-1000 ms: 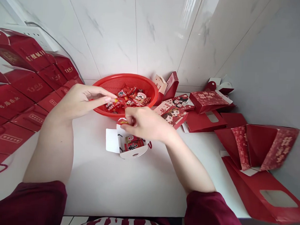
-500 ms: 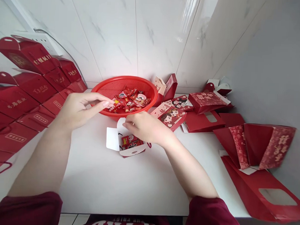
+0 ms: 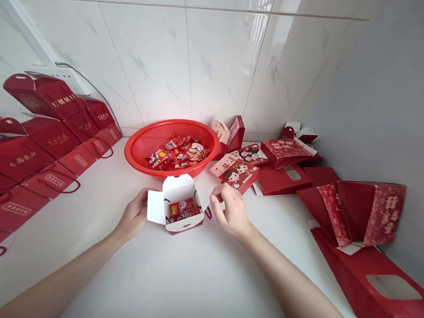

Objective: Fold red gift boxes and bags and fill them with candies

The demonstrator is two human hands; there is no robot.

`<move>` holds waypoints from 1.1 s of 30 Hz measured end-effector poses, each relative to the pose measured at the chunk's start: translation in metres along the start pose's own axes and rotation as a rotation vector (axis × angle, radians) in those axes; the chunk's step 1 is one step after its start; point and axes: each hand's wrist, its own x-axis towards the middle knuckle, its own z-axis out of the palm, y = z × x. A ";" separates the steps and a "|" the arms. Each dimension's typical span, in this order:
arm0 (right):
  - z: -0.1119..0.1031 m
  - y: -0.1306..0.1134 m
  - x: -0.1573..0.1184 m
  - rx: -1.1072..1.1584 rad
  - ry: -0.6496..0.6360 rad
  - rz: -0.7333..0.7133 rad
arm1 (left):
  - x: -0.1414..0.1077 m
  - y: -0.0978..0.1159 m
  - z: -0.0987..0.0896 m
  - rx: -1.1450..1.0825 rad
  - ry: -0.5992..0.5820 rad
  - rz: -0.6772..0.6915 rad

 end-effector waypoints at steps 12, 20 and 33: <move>0.026 0.013 -0.021 0.128 -0.275 -0.215 | -0.018 0.011 0.013 0.169 -0.160 0.304; 0.034 -0.013 -0.026 0.335 -0.150 0.253 | -0.016 0.013 0.015 0.088 -0.180 0.289; 0.030 -0.015 -0.024 0.676 -0.368 0.381 | -0.007 -0.003 0.008 -0.010 -0.238 0.377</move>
